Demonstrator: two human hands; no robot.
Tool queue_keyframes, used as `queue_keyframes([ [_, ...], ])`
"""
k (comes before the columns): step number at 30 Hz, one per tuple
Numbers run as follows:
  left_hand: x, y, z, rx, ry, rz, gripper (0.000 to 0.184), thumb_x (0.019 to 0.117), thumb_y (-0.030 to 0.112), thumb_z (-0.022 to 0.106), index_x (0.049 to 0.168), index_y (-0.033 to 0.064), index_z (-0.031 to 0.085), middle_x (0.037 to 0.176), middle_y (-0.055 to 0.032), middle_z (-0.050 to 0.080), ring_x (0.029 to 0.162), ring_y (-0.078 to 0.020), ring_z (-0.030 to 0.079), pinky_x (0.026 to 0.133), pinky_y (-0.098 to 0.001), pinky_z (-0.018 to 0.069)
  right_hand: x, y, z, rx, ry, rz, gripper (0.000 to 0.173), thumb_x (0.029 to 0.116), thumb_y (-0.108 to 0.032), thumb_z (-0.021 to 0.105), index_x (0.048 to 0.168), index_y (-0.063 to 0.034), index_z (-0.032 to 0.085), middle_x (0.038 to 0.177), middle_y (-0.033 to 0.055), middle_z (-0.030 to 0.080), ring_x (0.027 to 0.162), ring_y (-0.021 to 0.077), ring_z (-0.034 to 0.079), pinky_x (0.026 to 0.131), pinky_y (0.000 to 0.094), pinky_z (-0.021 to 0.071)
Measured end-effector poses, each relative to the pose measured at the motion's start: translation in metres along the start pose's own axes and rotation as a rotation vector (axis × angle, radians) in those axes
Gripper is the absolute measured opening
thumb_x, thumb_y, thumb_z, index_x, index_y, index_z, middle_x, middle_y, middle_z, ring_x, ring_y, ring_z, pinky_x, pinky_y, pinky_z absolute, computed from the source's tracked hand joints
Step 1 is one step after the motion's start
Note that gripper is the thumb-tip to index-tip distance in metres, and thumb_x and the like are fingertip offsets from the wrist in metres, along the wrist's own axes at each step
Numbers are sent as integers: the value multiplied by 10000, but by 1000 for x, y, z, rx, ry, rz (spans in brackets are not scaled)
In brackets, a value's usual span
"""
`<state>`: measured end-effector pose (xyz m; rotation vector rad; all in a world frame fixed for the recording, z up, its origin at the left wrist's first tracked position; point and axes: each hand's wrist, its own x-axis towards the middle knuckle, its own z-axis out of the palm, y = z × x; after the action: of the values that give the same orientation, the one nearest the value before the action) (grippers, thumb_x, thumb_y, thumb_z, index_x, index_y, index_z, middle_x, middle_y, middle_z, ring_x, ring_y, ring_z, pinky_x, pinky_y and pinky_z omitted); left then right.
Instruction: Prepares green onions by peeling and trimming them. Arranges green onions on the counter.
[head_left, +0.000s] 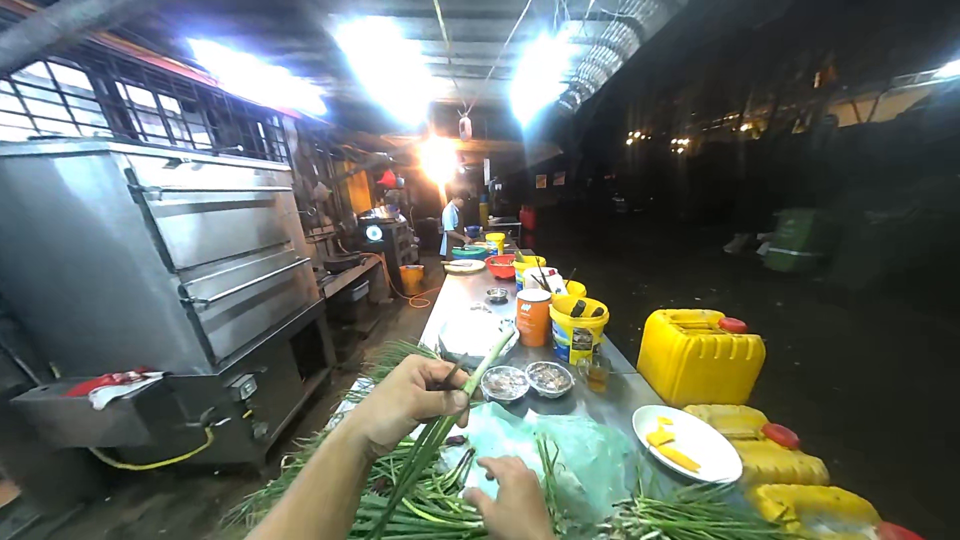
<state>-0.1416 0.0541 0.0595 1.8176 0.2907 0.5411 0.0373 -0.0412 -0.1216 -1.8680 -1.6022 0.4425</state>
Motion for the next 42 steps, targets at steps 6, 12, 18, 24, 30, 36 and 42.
queue_keyframes([
  [6, 9, -8, 45, 368, -5, -246, 81, 935, 131, 725, 981, 105, 786, 893, 11, 749, 800, -81, 690, 765, -279, 580, -14, -31, -68, 1125, 168, -253, 362, 965, -222, 659, 1215, 39, 681, 915, 109, 714, 733, 151, 650, 655, 310, 560],
  [12, 11, -35, 53, 245, -175, -246, 448, 777, 119, 819, 1213, 122, 713, 979, -26, 712, 847, -130, 677, 786, -346, 589, -20, -25, -105, 1241, 437, -57, 160, 960, -93, 662, 926, 57, 709, 783, 148, 686, 621, 164, 612, 589, 319, 543],
  [18, -3, -63, 39, 146, -196, -241, 203, 793, 102, 795, 992, 98, 754, 870, -10, 726, 765, -111, 674, 721, -322, 580, -28, 3, -146, 1478, 570, -40, 373, 1110, -235, 351, 1023, -24, 646, 851, 111, 690, 726, 193, 693, 657, 370, 612],
  [24, 12, -69, 65, 119, -124, -254, 76, 880, 129, 743, 924, 67, 746, 796, -28, 730, 701, -113, 669, 678, -311, 559, -33, -14, -92, 1700, 234, 4, 567, 1113, -431, 277, 1288, 10, 589, 1185, 257, 700, 1090, 377, 697, 934, 496, 573],
  [30, -10, -89, 51, 15, -194, -332, 371, 886, 271, 748, 1188, 60, 710, 876, -60, 737, 738, -154, 707, 699, -346, 606, -16, -24, -118, 1788, 484, 108, 539, 1131, -412, 260, 925, -48, 599, 637, 54, 594, 586, 247, 659, 703, 546, 624],
  [36, -46, -118, 36, -228, -173, -302, 386, 940, 351, 707, 1198, 63, 724, 921, -107, 770, 706, -129, 712, 593, -260, 561, -8, -9, -140, 1766, 474, -59, 560, 1123, -452, 231, 913, -101, 614, 601, -1, 536, 510, 162, 579, 574, 386, 592],
  [42, -67, -114, 37, -265, -35, -317, 273, 992, 237, 620, 1147, 43, 735, 875, -73, 749, 660, -93, 673, 587, -241, 556, -6, -3, -153, 1673, 417, -160, 596, 1104, -515, 226, 918, -155, 663, 633, -37, 556, 554, 115, 582, 590, 324, 572],
])
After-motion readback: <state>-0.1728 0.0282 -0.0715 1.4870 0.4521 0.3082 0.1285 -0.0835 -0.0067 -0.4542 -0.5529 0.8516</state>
